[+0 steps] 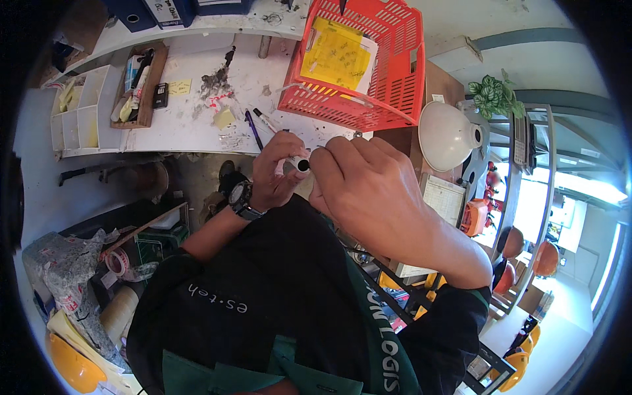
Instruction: Apply adhesive or marking to small white components and sort them.
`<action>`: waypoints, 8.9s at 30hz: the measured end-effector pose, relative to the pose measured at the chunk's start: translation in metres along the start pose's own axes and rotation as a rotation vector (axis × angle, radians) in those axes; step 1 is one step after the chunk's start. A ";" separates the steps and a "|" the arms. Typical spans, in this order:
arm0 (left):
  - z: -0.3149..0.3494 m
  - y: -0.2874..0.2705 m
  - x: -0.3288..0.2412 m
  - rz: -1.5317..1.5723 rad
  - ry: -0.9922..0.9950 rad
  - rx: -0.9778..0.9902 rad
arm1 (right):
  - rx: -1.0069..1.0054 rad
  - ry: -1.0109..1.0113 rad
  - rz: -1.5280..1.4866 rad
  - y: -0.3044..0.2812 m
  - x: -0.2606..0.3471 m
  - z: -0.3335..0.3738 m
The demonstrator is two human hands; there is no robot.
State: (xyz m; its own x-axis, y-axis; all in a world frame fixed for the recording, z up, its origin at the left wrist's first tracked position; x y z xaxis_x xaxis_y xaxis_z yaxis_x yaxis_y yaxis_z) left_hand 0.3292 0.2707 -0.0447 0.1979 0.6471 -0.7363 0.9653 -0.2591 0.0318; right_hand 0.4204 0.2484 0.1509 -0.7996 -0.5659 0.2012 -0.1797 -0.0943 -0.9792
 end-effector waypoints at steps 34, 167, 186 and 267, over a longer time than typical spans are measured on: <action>0.003 0.006 -0.007 0.029 0.010 0.000 | 0.012 -0.021 -0.047 0.002 0.002 0.009; 0.029 -0.009 0.044 -0.281 -0.381 0.315 | -0.550 0.666 -1.477 0.231 -0.088 0.027; 0.023 0.022 0.056 -0.276 -0.488 0.200 | -0.703 0.410 -2.099 0.263 -0.071 0.019; 0.100 -0.018 0.119 0.139 -1.308 0.082 | -0.680 0.445 -0.648 0.282 -0.092 0.031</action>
State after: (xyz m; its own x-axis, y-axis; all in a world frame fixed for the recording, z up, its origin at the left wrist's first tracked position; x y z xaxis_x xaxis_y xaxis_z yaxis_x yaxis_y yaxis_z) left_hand 0.3180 0.2805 -0.2008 -0.0603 -0.5432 -0.8374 0.9284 -0.3387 0.1528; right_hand 0.4606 0.2484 -0.1445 -0.5488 -0.2049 0.8105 -0.8252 0.2878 -0.4860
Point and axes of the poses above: each hand's wrist, its own z-axis away from the middle knuckle, its own y-axis out of the palm, x = y × z, the point moved 5 cm from there along -z, towards the middle knuckle, and after that the axes turned 9 degrees about -z, right-handed, at the moved point
